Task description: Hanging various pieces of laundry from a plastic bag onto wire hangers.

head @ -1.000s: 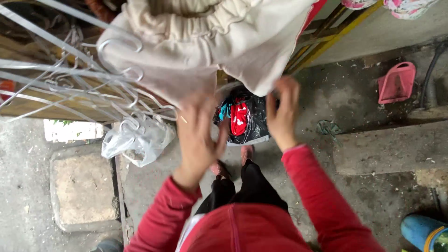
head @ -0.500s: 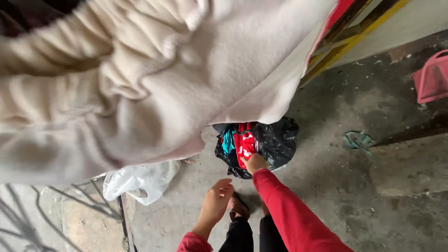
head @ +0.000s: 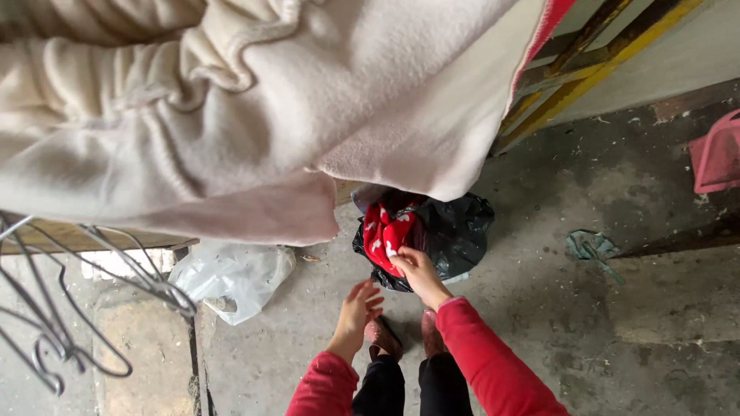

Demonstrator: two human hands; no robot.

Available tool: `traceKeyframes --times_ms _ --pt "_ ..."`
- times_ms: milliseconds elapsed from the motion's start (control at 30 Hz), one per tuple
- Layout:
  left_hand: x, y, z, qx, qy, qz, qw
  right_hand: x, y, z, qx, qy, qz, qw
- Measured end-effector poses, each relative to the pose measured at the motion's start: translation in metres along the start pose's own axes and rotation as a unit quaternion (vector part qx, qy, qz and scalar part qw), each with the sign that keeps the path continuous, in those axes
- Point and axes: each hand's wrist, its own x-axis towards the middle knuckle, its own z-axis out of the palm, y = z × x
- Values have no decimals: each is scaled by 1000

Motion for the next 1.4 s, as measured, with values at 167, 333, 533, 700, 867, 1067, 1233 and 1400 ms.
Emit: traceKeyframes --times_ms 167,333,533,700,867,1067,1233,1400 --pt "-65 64 36 -175 -18 -87 981 -117 -144 28 -21 -30 -76 996" --pt "-78 36 20 -296 -234 -88 922 -229 -173 29 -115 -119 -200 966" --pt "-231 62 40 -108 -157 248 950 -265 -191 -16 135 -15 78 988" --pt "-336 75 45 -125 -130 283 942 -263 -269 25 226 -16 80 971" --pt "-325 34 -17 -114 58 264 956 -265 -299 47 230 -34 -26 972" --pt "-447 112 -19 69 120 423 895 -325 -370 127 -66 -183 -228 954" --pt "-445 145 -47 -22 -8 478 878 -347 -365 173 -341 -186 -440 810" --pt "-422 150 -92 -112 -158 392 899 -356 -378 204 -278 -167 -468 822"
